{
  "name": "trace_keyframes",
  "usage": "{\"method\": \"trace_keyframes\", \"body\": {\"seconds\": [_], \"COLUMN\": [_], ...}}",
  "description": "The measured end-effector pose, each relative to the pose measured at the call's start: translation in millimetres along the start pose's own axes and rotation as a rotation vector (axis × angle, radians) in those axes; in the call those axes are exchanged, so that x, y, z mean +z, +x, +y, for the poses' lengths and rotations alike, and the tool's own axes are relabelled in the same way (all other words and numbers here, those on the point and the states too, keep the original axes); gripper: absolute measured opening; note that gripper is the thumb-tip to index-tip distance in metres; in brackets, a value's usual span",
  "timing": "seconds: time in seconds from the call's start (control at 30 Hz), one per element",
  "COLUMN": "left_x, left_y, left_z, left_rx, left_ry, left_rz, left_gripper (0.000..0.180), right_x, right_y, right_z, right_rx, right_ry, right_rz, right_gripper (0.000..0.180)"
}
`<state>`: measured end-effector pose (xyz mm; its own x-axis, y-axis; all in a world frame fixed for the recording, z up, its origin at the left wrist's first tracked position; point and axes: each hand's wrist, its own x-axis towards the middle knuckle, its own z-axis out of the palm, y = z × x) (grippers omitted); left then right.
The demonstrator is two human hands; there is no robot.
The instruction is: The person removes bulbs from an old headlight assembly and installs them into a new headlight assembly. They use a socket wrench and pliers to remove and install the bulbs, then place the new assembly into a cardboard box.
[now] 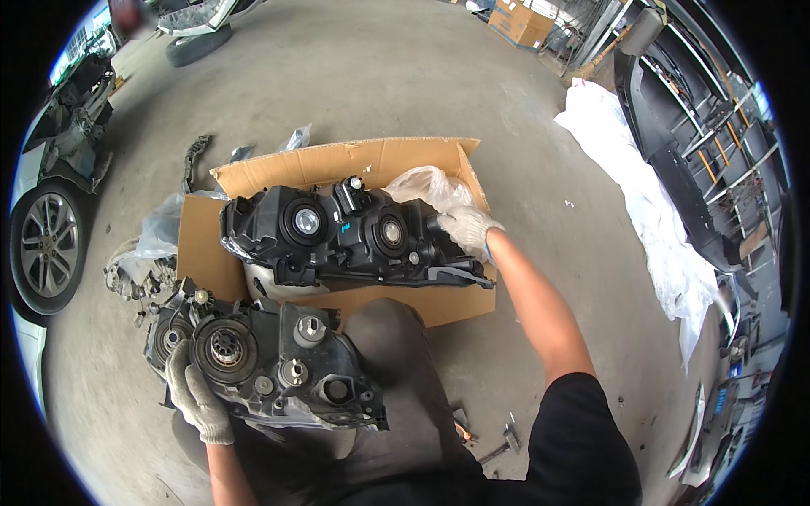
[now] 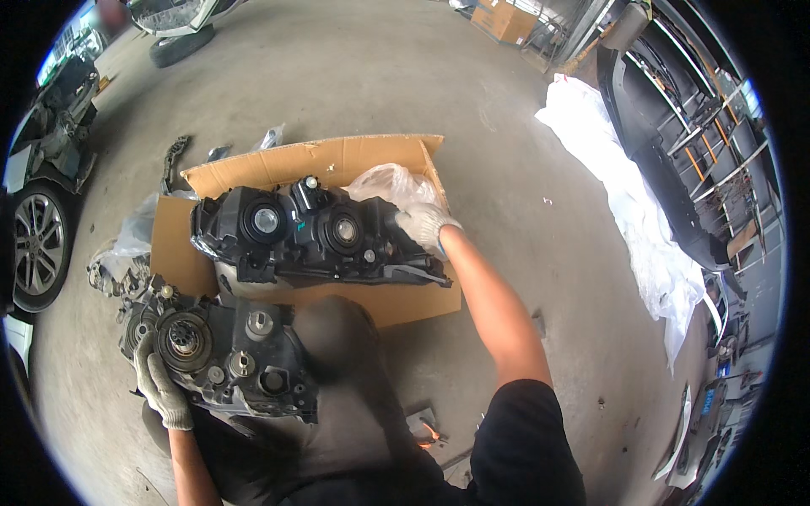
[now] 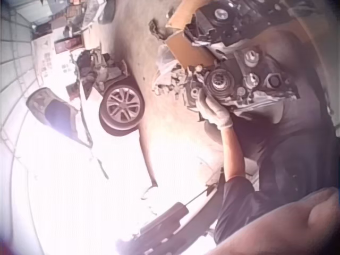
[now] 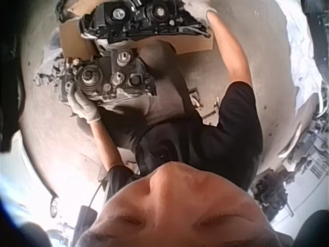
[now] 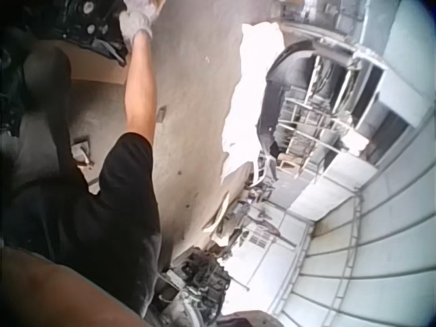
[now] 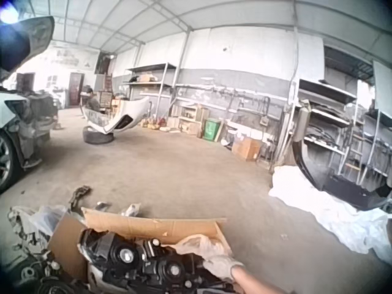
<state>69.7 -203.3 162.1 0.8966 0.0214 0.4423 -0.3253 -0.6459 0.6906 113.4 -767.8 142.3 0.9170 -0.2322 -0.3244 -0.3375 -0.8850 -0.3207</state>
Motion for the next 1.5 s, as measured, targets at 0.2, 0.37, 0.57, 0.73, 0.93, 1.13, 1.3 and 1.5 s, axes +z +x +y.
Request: {"method": "trace_keyframes", "body": {"seconds": [0.2, 0.37, 0.57, 0.73, 0.93, 1.13, 1.3, 1.5], "left_x": [1.2, 2.7, -0.9, 1.9, 1.2, 2.6, 2.0, -2.8], "left_y": [1.8, 2.7, 3.6, 3.2, 1.5, 5.4, 7.6, 6.8], "left_z": [6.8, 7.8, 10.0, 13.8, 12.6, 23.4, 21.5, 22.7], "left_rx": [-0.001, 0.011, -0.001, 0.023, 0.053, 0.062, 0.124, 0.114], "left_ry": [0.003, 0.016, 0.033, 0.041, 0.077, 0.065, 0.105, 0.099], "left_rz": [-0.004, 0.024, 0.04, 0.03, 0.064, 0.061, 0.088, 0.077], "left_gripper": [0.041, 0.044, 0.043, 0.04, 0.039, 0.036, 0.034, 0.033], "right_x": [19.7, 26.8, 11.4, 33.0, 44.3, 33.7, 1.2, -23.3], "right_y": [6.6, 10.9, -3.5, 31.2, 57.4, 54.5, 34.5, -94.3], "right_z": [13.9, 12.7, -18.6, 11.9, 7.0, 14.5, -17.9, -191.5], "right_rx": [0.101, 0.27, 0.379, 0.494, 0.484, 0.487, 0.264, -0.537], "right_ry": [0.223, 0.57, 0.618, 0.745, 0.776, 0.554, -0.097, -0.082], "right_rz": [0.121, 0.068, 0.099, 0.055, 0.237, 0.203, 0.477, 0.283], "right_gripper": [0.041, 0.037, 0.042, 0.054, 0.059, 0.066, 0.073, 0.032]}}
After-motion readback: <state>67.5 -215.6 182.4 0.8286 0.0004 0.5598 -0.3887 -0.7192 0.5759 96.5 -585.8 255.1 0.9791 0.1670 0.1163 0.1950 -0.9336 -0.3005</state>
